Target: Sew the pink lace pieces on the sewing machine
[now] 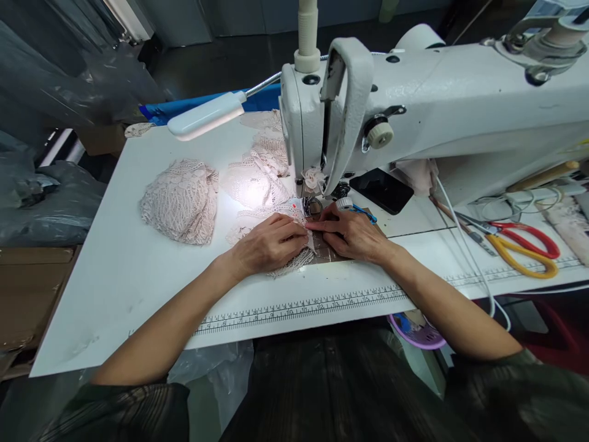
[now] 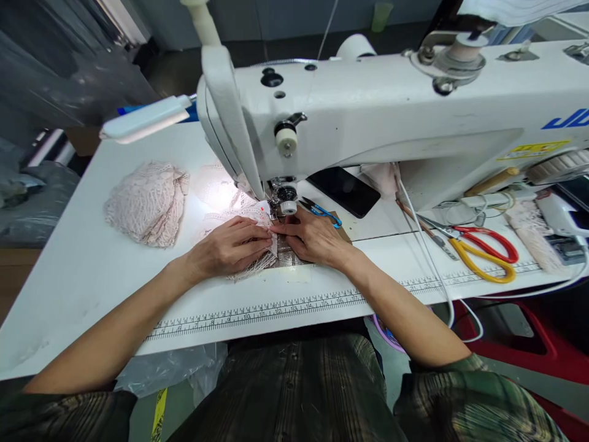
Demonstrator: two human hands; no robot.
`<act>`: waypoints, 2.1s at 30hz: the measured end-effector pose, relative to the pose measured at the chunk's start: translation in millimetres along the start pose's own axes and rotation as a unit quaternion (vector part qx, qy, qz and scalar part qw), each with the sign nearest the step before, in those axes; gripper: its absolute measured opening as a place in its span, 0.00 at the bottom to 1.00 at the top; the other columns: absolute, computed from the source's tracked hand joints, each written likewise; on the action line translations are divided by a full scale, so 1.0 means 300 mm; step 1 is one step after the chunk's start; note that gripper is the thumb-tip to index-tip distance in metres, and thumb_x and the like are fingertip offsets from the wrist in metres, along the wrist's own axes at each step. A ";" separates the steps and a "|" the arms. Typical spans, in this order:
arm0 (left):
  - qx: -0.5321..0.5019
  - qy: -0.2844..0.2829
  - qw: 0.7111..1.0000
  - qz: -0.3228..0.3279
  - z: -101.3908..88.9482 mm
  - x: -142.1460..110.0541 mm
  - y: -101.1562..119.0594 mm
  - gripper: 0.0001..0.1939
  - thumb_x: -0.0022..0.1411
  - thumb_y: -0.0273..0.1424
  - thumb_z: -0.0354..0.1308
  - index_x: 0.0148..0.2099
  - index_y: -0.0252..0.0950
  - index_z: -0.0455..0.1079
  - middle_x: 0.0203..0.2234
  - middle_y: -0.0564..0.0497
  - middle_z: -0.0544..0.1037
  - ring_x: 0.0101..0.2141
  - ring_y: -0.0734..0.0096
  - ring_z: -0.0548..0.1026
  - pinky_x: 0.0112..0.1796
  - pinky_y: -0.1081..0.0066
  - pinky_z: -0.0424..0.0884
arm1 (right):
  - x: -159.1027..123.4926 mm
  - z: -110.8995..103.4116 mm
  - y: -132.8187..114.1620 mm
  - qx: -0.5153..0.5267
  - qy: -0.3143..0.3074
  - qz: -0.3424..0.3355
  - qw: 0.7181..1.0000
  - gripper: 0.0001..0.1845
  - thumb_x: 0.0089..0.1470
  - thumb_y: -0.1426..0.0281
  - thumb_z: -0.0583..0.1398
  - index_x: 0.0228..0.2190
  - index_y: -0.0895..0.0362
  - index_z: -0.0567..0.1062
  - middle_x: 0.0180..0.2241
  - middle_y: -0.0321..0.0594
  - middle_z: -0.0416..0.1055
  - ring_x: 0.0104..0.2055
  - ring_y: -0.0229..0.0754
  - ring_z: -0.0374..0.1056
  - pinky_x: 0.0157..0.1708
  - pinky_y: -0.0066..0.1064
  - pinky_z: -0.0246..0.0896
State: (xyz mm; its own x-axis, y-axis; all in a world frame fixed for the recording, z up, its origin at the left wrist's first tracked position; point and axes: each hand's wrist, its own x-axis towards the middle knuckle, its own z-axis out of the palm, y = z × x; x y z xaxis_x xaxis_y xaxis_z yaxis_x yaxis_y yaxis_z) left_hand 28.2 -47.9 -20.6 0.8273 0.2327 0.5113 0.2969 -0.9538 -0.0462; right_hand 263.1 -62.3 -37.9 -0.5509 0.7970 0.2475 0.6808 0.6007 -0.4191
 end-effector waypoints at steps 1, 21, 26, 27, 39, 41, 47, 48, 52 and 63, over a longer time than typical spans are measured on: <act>-0.003 0.001 1.000 0.004 -0.001 0.001 0.000 0.04 0.64 0.23 0.57 0.37 0.34 0.72 0.35 0.50 0.80 0.35 0.72 0.76 0.42 0.66 0.74 | 0.000 0.000 0.000 -0.007 -0.003 -0.005 1.000 0.22 0.60 0.72 0.53 0.51 0.46 0.76 0.45 0.44 0.69 0.41 0.41 0.67 0.38 0.33 0.64; -0.015 -0.008 1.000 0.009 0.007 -0.007 -0.005 0.02 0.62 0.23 0.59 0.39 0.32 0.71 0.35 0.46 0.81 0.34 0.70 0.79 0.35 0.67 0.75 | -0.009 -0.013 0.002 0.072 0.069 0.013 0.995 0.19 0.62 0.72 0.52 0.49 0.56 0.77 0.39 0.44 0.73 0.38 0.41 0.69 0.40 0.32 0.64; -0.003 0.012 1.000 0.022 0.007 -0.008 -0.007 0.03 0.60 0.23 0.61 0.38 0.32 0.71 0.34 0.47 0.81 0.33 0.71 0.79 0.39 0.66 0.77 | -0.010 -0.011 0.006 0.073 0.071 0.008 0.995 0.19 0.60 0.74 0.52 0.49 0.60 0.77 0.39 0.45 0.74 0.40 0.41 0.70 0.41 0.32 0.65; -0.003 0.014 1.000 0.020 0.007 -0.008 -0.006 0.03 0.60 0.23 0.61 0.38 0.32 0.71 0.34 0.47 0.81 0.33 0.71 0.79 0.40 0.66 0.77 | -0.011 -0.012 0.006 0.074 0.070 0.007 0.995 0.19 0.60 0.75 0.52 0.48 0.60 0.78 0.39 0.45 0.74 0.40 0.41 0.70 0.41 0.32 0.65; -0.024 0.010 1.000 0.008 0.021 -0.019 -0.008 0.04 0.63 0.24 0.58 0.41 0.34 0.71 0.36 0.48 0.81 0.37 0.70 0.79 0.41 0.65 0.78 | -0.016 -0.006 0.005 0.066 0.065 0.014 0.996 0.20 0.62 0.72 0.52 0.50 0.55 0.77 0.41 0.43 0.73 0.41 0.41 0.69 0.43 0.33 0.65; -0.025 0.012 1.000 0.012 0.021 -0.018 -0.009 0.04 0.63 0.24 0.58 0.41 0.33 0.71 0.36 0.48 0.81 0.37 0.70 0.79 0.41 0.65 0.78 | -0.019 -0.006 0.006 0.064 0.057 0.004 0.996 0.20 0.61 0.72 0.52 0.51 0.54 0.76 0.43 0.43 0.73 0.42 0.42 0.69 0.45 0.34 0.65; -0.014 0.020 1.000 0.015 0.024 -0.020 -0.004 0.03 0.63 0.25 0.58 0.39 0.34 0.72 0.34 0.48 0.80 0.37 0.68 0.79 0.38 0.65 0.79 | -0.021 -0.015 -0.004 0.036 0.002 -0.067 0.997 0.21 0.57 0.75 0.54 0.49 0.48 0.78 0.46 0.44 0.70 0.47 0.44 0.66 0.47 0.37 0.66; -0.016 0.026 0.999 0.013 0.023 -0.021 -0.004 0.03 0.63 0.25 0.58 0.39 0.33 0.72 0.34 0.48 0.80 0.37 0.67 0.79 0.38 0.65 0.79 | -0.021 -0.016 -0.008 0.024 -0.004 -0.075 0.997 0.21 0.58 0.74 0.55 0.48 0.48 0.78 0.46 0.45 0.69 0.47 0.44 0.66 0.46 0.37 0.66; -0.024 0.019 0.999 -0.013 0.008 -0.019 -0.011 0.05 0.63 0.28 0.57 0.40 0.33 0.71 0.36 0.47 0.80 0.36 0.67 0.78 0.40 0.63 0.77 | -0.020 -0.020 -0.020 -0.009 -0.013 -0.087 0.996 0.19 0.58 0.72 0.56 0.48 0.48 0.79 0.46 0.47 0.68 0.47 0.45 0.66 0.46 0.40 0.67; 0.081 -0.099 0.990 -0.059 -0.007 -0.019 -0.020 0.16 0.66 0.36 0.51 0.49 0.30 0.70 0.47 0.38 0.76 0.38 0.59 0.73 0.37 0.59 0.69 | -0.028 -0.010 -0.023 -0.031 -0.001 -0.100 0.994 0.18 0.58 0.73 0.56 0.48 0.50 0.78 0.46 0.48 0.67 0.46 0.47 0.66 0.46 0.43 0.67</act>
State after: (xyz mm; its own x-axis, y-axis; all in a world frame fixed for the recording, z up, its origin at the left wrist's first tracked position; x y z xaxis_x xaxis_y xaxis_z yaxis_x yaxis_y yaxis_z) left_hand 20.8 -43.8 -21.4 0.8551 0.3885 0.3434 0.4560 -0.8787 -0.1415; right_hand 264.3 -73.0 -34.5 -0.6798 0.6604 0.3189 0.5849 0.7505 -0.3076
